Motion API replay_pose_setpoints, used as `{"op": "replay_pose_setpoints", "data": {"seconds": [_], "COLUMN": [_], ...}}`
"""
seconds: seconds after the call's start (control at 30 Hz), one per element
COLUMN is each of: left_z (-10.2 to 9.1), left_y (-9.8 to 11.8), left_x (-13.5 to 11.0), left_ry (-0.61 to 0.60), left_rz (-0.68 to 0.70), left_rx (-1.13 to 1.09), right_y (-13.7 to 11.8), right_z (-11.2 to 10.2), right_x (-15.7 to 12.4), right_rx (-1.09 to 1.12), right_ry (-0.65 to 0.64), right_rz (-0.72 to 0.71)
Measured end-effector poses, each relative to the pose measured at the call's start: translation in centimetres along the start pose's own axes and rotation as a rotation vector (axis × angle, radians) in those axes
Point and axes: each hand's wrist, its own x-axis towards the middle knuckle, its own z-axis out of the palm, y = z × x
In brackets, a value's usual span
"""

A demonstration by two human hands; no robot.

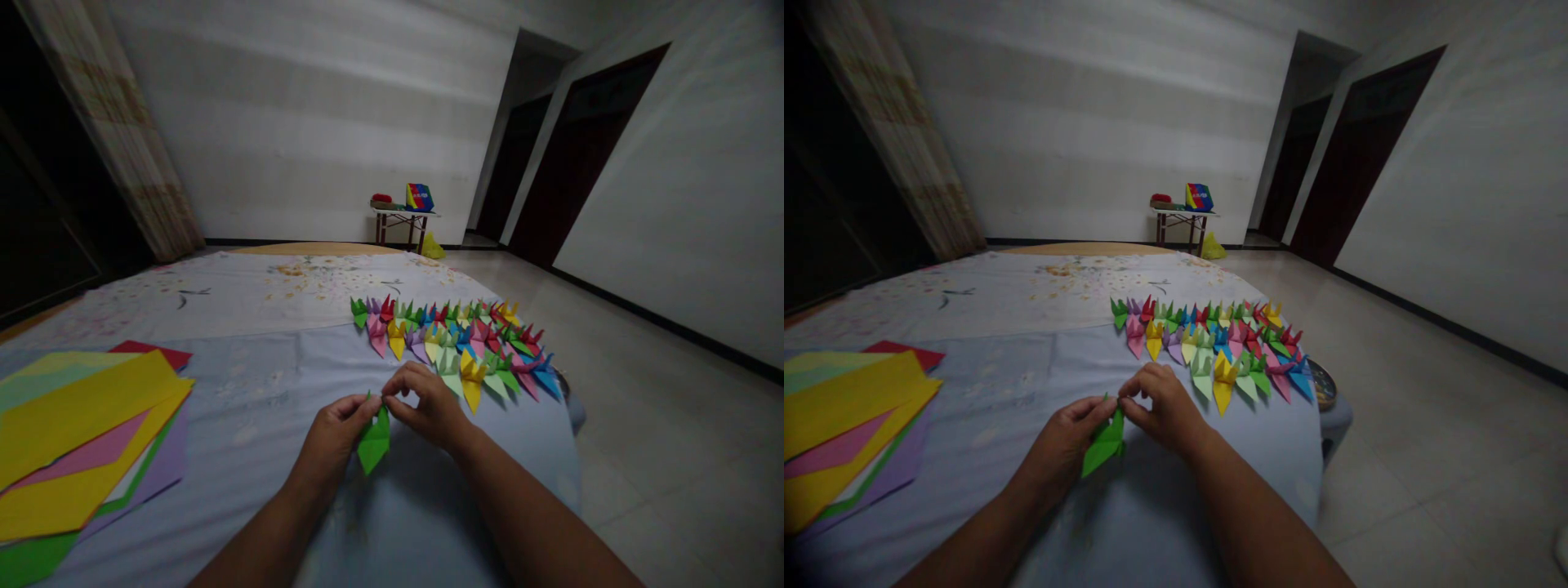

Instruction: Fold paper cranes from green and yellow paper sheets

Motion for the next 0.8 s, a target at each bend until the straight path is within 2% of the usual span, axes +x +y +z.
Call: {"op": "replay_pose_setpoints", "data": {"seconds": [0.3, 0.6, 0.8], "left_z": [0.18, 0.19, 0.02], "left_y": [0.21, 0.52, 0.07], "left_x": [-0.10, -0.40, -0.01], "left_ry": [0.019, 0.024, 0.028], "left_rz": [0.002, -0.005, 0.019], "left_rx": [-0.013, -0.016, -0.024], "right_y": [-0.26, -0.36, -0.23], "right_z": [-0.08, -0.35, -0.14], "right_x": [0.00, -0.07, -0.10], "right_rx": [-0.082, -0.027, -0.045], "right_ry": [0.009, -0.045, 0.011], "right_rz": [-0.070, -0.066, -0.058]}}
